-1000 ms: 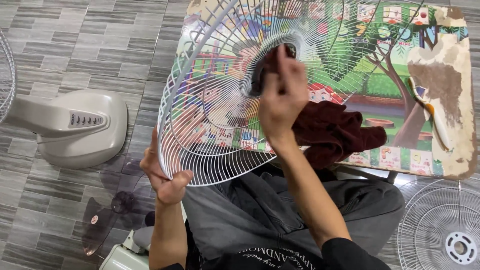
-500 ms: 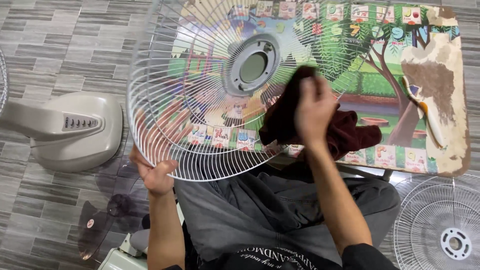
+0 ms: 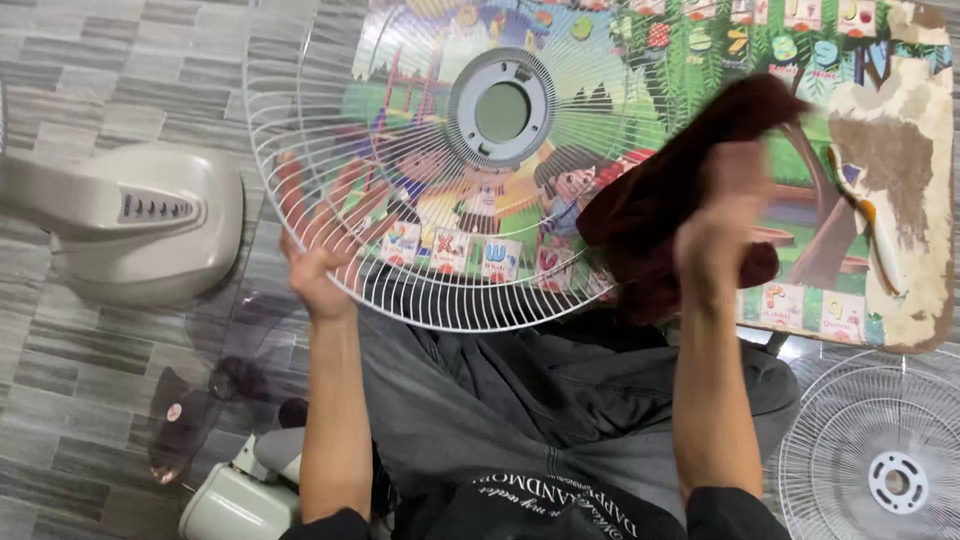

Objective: Cleaning a fan grill using a toothbrush to scrub the wires and a cloth to wipe it down.

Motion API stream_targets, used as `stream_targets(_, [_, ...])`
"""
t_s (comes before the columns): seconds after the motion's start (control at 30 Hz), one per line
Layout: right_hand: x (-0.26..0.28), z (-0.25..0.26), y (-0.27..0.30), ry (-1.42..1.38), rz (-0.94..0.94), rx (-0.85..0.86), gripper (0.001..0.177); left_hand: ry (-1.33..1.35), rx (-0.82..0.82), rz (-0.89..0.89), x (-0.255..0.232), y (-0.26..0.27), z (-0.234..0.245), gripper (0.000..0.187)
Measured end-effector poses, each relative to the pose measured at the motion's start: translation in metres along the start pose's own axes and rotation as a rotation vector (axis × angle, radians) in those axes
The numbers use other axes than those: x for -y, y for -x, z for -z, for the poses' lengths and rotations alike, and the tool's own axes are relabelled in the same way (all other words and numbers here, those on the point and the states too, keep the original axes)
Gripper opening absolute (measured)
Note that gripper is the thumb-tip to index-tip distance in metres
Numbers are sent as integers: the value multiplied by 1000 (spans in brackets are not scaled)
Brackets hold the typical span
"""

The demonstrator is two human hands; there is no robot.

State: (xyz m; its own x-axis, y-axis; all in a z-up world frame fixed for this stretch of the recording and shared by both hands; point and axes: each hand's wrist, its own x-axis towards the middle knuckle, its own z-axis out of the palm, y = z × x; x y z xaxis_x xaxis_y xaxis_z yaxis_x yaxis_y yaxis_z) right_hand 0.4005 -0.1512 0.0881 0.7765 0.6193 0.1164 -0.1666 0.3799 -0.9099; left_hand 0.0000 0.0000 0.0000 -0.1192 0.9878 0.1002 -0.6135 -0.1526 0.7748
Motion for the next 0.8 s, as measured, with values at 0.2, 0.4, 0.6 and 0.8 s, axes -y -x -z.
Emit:
stream_targets(0.2, [-17, -72, 49, 1099, 304, 533, 43, 95, -5, 196, 11, -7, -20, 69])
stream_targets(0.4, [-37, -55, 55, 1578, 346, 745, 46, 172, 28, 338, -29, 12, -88, 64])
stream_targets(0.6, [-6, -44, 49, 1410, 349, 797, 20, 173, 49, 454, -11, 14, -68, 62])
stream_targets(0.8, [40, -39, -6, 874, -186, 164, 36, 226, 79, 498, 0, 14, -60, 84])
